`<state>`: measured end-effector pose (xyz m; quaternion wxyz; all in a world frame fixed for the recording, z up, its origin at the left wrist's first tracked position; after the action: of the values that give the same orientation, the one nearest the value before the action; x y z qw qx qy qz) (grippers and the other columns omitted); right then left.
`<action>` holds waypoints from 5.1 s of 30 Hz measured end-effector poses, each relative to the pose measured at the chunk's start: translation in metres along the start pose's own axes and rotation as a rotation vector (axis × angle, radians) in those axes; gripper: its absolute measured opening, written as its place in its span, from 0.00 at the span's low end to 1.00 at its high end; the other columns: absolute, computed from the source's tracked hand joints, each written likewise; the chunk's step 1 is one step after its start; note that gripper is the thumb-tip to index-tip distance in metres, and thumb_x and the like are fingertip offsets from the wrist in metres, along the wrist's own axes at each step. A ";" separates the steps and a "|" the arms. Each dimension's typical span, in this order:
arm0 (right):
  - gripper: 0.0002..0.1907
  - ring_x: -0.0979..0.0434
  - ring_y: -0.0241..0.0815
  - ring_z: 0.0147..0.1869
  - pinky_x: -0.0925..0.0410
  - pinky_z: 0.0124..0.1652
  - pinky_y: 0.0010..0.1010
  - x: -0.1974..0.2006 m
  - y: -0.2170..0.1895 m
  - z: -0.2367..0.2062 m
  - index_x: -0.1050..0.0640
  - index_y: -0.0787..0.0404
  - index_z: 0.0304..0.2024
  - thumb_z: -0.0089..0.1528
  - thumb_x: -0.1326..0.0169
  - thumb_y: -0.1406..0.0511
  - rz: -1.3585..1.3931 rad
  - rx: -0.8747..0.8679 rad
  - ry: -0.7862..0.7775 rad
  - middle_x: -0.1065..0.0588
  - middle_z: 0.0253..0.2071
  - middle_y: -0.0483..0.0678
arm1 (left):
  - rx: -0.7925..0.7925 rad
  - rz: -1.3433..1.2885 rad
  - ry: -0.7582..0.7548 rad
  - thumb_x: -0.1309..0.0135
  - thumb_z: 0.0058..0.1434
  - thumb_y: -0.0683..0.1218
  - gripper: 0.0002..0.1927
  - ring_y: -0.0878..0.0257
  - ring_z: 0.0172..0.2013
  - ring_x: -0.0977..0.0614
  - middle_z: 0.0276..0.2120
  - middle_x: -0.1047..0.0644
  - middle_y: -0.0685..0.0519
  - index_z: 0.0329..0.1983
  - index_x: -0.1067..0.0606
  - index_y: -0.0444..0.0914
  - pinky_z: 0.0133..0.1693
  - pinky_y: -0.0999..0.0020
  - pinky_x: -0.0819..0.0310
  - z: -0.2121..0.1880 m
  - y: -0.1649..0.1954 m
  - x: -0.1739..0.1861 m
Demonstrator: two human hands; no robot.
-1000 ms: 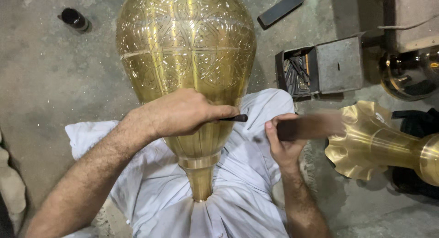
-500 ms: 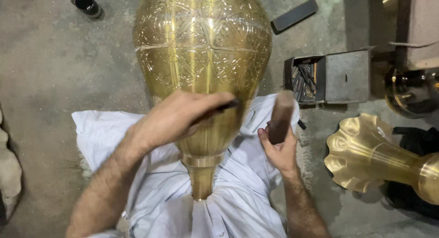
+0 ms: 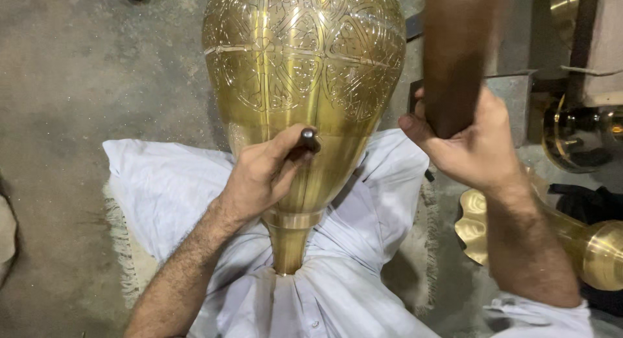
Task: The person sits on the floor with a large engraved brass vase on a pillow on their lap. They hold a chisel against the vase surface and strike it with a wooden mallet to deepen the decorative pattern, then rotate the vase and draw guide lines on it with a marker, continuing to work on the design.
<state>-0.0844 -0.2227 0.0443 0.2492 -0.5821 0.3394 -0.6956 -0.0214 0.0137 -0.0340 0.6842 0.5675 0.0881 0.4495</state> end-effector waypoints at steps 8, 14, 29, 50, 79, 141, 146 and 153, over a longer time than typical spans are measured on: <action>0.21 0.19 0.48 0.40 0.30 0.47 0.45 -0.011 -0.080 0.017 0.24 0.58 0.46 0.50 0.35 0.70 -0.895 0.387 -0.227 0.22 0.34 0.46 | -0.003 0.015 -0.013 0.45 0.62 0.33 0.16 0.56 0.45 0.12 0.44 0.17 0.46 0.54 0.26 0.33 0.51 0.65 0.15 -0.007 -0.011 -0.008; 0.20 0.20 0.49 0.39 0.31 0.47 0.46 -0.013 -0.092 0.032 0.26 0.56 0.49 0.54 0.38 0.71 -0.675 0.328 -0.227 0.23 0.34 0.45 | 0.155 -0.100 0.060 0.45 0.64 0.30 0.19 0.60 0.45 0.13 0.45 0.17 0.46 0.58 0.28 0.31 0.48 0.68 0.15 -0.011 -0.017 -0.010; 0.14 0.21 0.45 0.39 0.34 0.44 0.44 -0.035 -0.121 0.022 0.25 0.55 0.45 0.58 0.40 0.66 -0.989 0.500 -0.309 0.25 0.32 0.43 | 0.285 -0.126 0.397 0.42 0.58 0.30 0.28 0.59 0.35 0.17 0.38 0.19 0.50 0.62 0.30 0.35 0.41 0.71 0.20 -0.076 -0.055 -0.035; 0.17 0.18 0.48 0.37 0.28 0.31 0.41 -0.033 -0.110 0.057 0.26 0.60 0.47 0.56 0.42 0.66 -1.130 0.414 -0.353 0.23 0.33 0.47 | 0.084 -0.298 0.600 0.49 0.71 0.31 0.21 0.58 0.51 0.16 0.50 0.22 0.43 0.63 0.41 0.33 0.56 0.65 0.17 -0.033 -0.011 -0.009; 0.25 0.19 0.49 0.36 0.27 0.36 0.41 -0.004 -0.112 0.051 0.26 0.59 0.45 0.46 0.33 0.67 -1.003 0.469 -0.295 0.23 0.33 0.47 | 0.045 -0.112 0.128 0.47 0.61 0.30 0.25 0.58 0.49 0.13 0.49 0.18 0.47 0.61 0.31 0.34 0.52 0.65 0.14 0.007 -0.005 0.005; 0.14 0.22 0.36 0.45 0.27 0.48 0.30 -0.031 0.056 -0.100 0.27 0.63 0.50 0.67 0.35 0.73 0.447 -0.249 0.563 0.24 0.40 0.48 | -0.219 0.300 -0.872 0.47 0.64 0.47 0.29 0.59 0.25 0.16 0.28 0.17 0.51 0.69 0.33 0.56 0.30 0.61 0.17 0.076 0.017 -0.034; 0.17 0.24 0.42 0.42 0.31 0.44 0.39 -0.020 0.036 -0.083 0.26 0.61 0.45 0.57 0.34 0.74 0.118 -0.178 0.473 0.23 0.38 0.47 | -0.172 0.147 -0.775 0.47 0.68 0.49 0.24 0.63 0.27 0.14 0.33 0.16 0.53 0.67 0.32 0.54 0.33 0.64 0.16 0.072 0.014 -0.024; 0.13 0.20 0.39 0.43 0.25 0.43 0.34 -0.004 0.049 -0.077 0.22 0.60 0.49 0.65 0.33 0.68 0.220 -0.279 0.424 0.21 0.39 0.46 | -0.207 0.074 -0.632 0.45 0.69 0.46 0.25 0.64 0.30 0.14 0.33 0.17 0.53 0.68 0.32 0.50 0.35 0.66 0.15 0.070 0.017 -0.012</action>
<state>-0.1619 -0.2375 -0.0029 0.1639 -0.4120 0.5376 -0.7172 0.0070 -0.0446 -0.0003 0.7149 0.6090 -0.1955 0.2825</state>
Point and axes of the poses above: each hand's wrist, its own z-axis towards the middle knuckle, its own x-axis out of the back of the hand, y = z × x, the point moved 10 cm from there along z, towards the middle knuckle
